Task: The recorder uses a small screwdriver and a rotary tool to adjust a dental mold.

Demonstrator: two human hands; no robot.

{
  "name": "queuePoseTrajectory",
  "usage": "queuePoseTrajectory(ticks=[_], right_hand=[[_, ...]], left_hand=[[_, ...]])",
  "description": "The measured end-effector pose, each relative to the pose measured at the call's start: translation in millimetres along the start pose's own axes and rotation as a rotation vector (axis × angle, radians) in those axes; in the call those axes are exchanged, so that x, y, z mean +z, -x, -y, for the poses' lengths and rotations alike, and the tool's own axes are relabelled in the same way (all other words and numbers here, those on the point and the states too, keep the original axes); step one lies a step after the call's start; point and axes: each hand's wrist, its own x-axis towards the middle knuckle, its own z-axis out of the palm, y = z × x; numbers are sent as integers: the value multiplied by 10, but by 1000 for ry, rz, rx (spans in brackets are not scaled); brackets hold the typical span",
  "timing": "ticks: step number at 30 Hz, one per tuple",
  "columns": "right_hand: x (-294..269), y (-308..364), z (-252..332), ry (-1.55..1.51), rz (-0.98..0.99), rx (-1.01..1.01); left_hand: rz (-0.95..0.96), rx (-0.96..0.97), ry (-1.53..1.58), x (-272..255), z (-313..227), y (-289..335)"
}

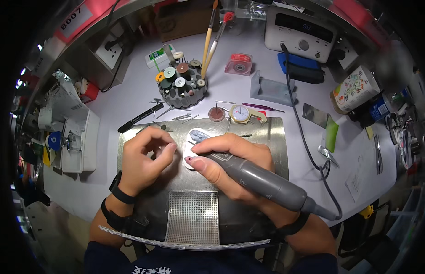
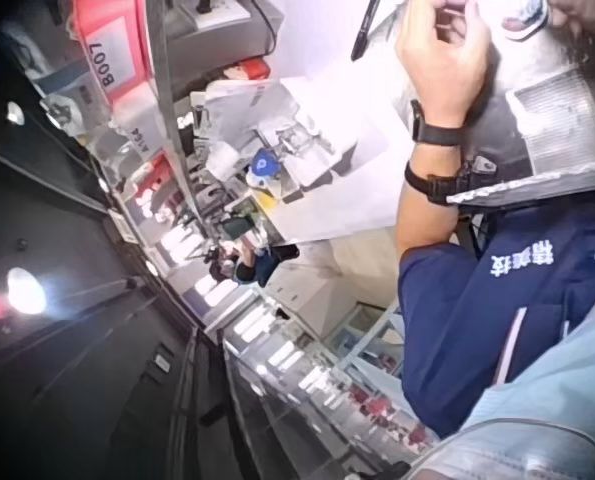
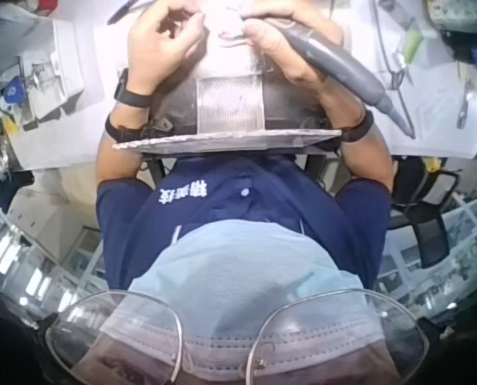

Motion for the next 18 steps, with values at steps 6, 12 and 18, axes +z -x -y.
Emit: queuePoseTrajectory(ticks=[6, 12, 18], right_hand=[[28, -23, -82, -40, 99, -216], [39, -55, -79, 43, 99, -284], [46, -53, -54, 147, 150, -321]], left_hand=[[76, -95, 602, 69, -211, 285], [76, -161, 733, 104, -195, 319], [117, -121, 639, 68, -191, 333]])
